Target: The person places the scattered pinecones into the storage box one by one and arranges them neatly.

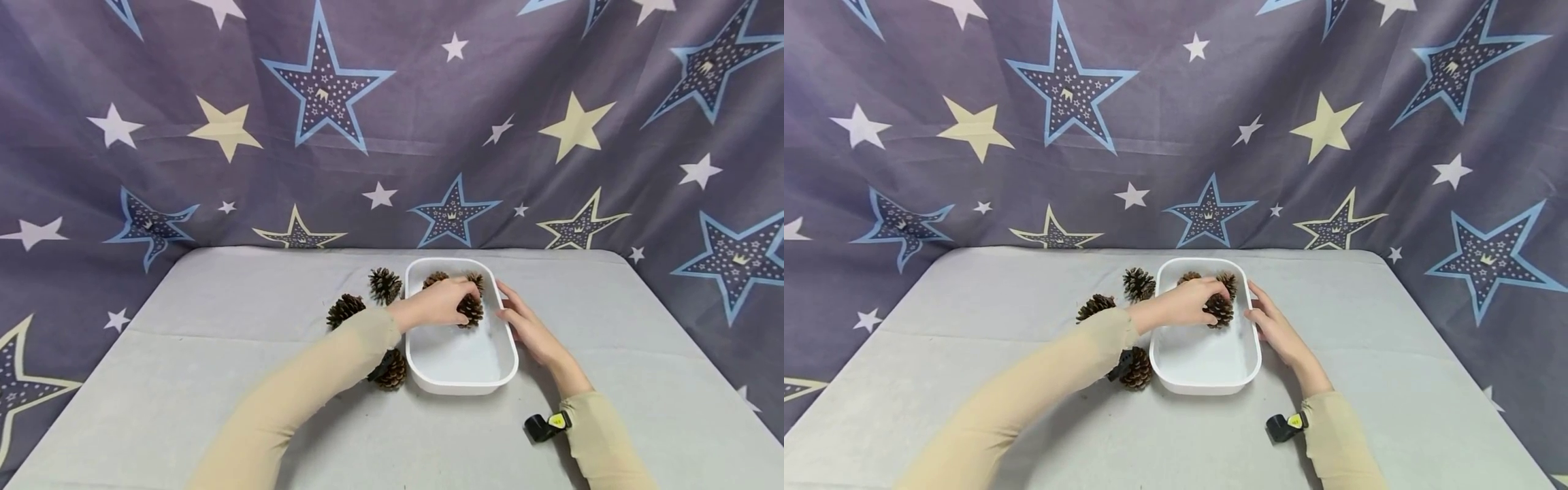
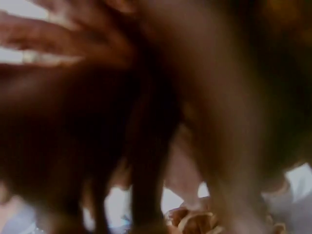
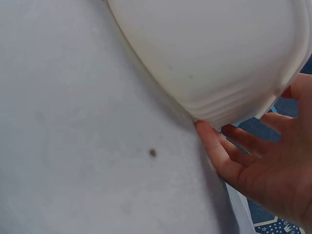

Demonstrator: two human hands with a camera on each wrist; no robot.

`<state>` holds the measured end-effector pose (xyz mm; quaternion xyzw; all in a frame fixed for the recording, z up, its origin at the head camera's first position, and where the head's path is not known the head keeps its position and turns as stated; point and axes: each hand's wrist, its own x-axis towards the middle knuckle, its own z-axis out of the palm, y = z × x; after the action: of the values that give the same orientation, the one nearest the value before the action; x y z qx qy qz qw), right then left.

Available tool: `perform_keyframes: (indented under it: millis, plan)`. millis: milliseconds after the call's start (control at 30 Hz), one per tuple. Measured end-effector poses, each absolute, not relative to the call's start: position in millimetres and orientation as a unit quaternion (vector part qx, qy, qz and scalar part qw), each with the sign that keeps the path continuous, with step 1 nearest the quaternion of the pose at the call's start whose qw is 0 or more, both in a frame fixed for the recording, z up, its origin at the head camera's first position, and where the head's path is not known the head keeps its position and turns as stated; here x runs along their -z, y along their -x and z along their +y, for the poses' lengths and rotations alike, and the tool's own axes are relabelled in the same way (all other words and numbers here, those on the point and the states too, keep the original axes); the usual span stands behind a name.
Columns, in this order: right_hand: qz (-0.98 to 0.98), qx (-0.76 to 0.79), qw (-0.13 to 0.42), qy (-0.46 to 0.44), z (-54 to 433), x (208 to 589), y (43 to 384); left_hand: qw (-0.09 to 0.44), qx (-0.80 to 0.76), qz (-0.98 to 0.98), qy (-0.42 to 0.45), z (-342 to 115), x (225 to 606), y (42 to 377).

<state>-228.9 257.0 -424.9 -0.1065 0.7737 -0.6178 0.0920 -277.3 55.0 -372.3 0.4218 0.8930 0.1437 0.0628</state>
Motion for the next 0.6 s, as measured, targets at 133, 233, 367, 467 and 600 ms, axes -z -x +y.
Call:
perform_keyframes:
  millis: [133,233,367,467,600]
  plan:
    - [0.773,0.619,0.093,0.107,255.4,423.2,228.9,0.065,-0.149,0.890,-0.426,55.3,374.1,278.1]
    - [0.772,0.620,0.095,0.107,255.1,422.2,227.9,0.071,-0.151,0.888,-0.428,55.5,374.6,277.8]
    - [0.770,0.621,0.098,0.110,255.0,421.4,227.0,0.078,-0.146,0.888,-0.429,55.5,374.7,277.4]
    - [0.770,0.621,0.096,0.112,255.0,421.2,226.9,0.079,-0.142,0.888,-0.430,55.6,374.8,277.3]
    - [0.771,0.620,0.096,0.113,255.6,422.6,227.8,0.080,-0.136,0.888,-0.432,55.7,375.6,277.1]
